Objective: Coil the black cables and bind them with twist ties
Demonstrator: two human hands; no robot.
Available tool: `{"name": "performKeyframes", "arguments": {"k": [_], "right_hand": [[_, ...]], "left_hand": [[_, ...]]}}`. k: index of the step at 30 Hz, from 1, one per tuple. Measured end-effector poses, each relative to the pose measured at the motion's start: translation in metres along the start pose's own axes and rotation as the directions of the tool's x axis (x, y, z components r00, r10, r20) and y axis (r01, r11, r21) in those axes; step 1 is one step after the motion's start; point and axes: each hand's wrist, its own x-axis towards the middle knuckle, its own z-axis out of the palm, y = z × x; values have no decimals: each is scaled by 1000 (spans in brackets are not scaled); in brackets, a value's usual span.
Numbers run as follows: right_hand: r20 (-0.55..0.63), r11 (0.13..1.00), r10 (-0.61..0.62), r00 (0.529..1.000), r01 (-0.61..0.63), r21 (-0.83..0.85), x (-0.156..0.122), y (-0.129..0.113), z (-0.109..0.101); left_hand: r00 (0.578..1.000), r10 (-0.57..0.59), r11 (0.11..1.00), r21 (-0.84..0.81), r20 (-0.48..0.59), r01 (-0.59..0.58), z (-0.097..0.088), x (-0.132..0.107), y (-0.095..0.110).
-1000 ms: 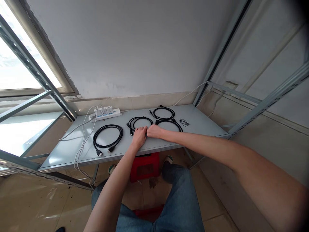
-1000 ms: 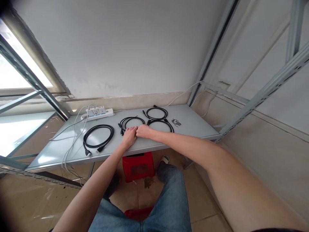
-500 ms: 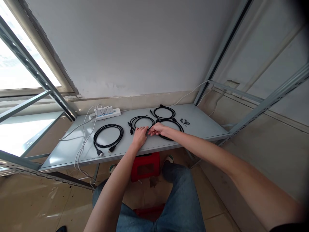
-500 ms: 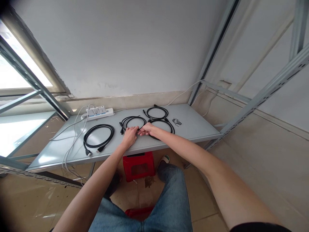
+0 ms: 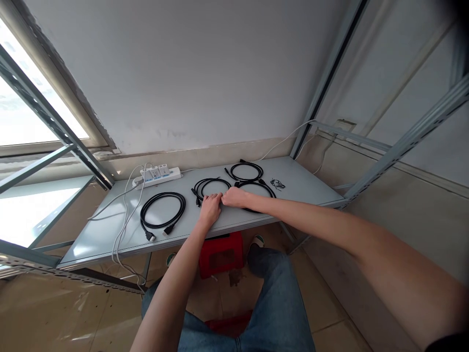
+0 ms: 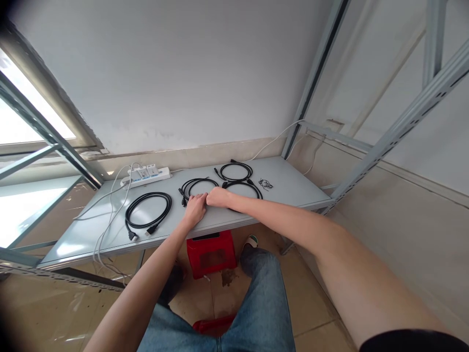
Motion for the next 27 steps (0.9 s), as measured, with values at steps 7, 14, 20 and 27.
{"name": "performKeyframes", "arguments": {"k": [7,14,20,27], "right_hand": [[72,706,456,887,-410,577,-1,-7,1],[435,-272,405,804,-348,897,-4,-4,15],[156,655,328,932,-343,673,-2,14,11],[-58,998,1,998,-5,-70,-8,15,7]], "left_hand": [[1000,-6,1000,-7,17,6,-4,-1,3],[999,-21,1000,3,40,20,-4,-1,4],[1000,-9,1000,-3,5,9,-2,-1,3],[999,-27,1000,-15,26,27,-4,-2,3]]}}
